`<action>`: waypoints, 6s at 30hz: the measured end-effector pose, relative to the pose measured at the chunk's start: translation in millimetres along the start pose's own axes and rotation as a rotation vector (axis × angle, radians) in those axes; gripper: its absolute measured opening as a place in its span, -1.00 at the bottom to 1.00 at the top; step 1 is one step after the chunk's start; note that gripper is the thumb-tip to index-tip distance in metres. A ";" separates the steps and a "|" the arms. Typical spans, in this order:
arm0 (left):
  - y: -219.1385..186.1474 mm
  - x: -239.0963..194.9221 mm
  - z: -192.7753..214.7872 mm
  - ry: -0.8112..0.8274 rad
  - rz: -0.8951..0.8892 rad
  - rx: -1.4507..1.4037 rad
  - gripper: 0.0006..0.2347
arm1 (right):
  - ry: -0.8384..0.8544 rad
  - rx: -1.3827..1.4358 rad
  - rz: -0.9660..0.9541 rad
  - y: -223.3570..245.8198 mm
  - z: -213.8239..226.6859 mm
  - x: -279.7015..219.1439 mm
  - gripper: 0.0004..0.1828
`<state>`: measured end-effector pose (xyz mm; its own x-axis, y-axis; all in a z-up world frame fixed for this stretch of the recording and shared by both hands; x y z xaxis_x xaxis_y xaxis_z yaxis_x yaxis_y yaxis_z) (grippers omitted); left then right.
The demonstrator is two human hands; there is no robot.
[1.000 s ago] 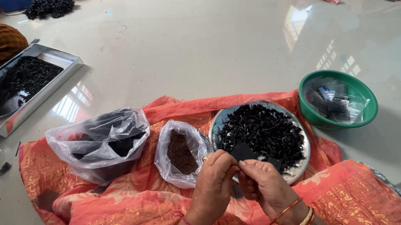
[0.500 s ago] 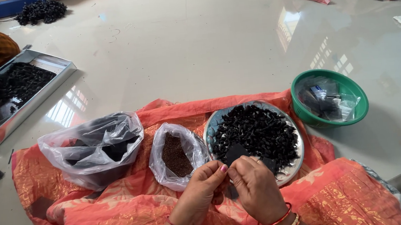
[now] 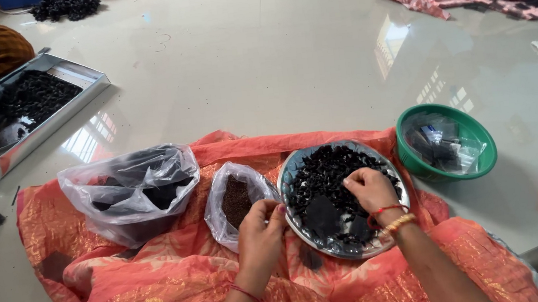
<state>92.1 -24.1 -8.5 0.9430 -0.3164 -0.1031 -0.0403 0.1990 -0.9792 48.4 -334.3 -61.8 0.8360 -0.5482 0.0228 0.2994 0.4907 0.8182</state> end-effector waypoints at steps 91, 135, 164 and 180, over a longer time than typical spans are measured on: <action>46.5 -0.7 -25.4 -0.004 0.346 -0.656 -0.87 | 0.210 0.904 -0.094 86.7 -80.4 -121.1 -0.72; 34.1 -2.4 -42.8 0.171 0.210 -0.500 -0.92 | 0.002 0.206 0.384 175.8 -27.5 -135.9 -0.65; 20.0 -7.5 -43.1 0.263 0.167 -0.571 -0.90 | -0.092 0.884 0.038 88.0 -58.6 -115.1 -0.96; 16.2 -8.3 -48.5 0.245 -0.088 -0.440 -0.74 | -0.157 1.087 -0.025 78.2 -60.8 -106.6 -0.86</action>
<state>67.6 -63.3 -32.1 0.8459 -0.5334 -0.0028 -0.1490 -0.2311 -0.9615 10.6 -196.4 -35.2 0.7444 -0.6676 0.0091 -0.3140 -0.3380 0.8872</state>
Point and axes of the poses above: each hand's wrist, its own x-axis towards the middle knuckle, its own z-axis out of the back of the hand, y = z × x, the point moved 8 cm from there along x, towards the middle knuckle, and after that the axes turned 6 degrees about x, right-handed, at the moved point
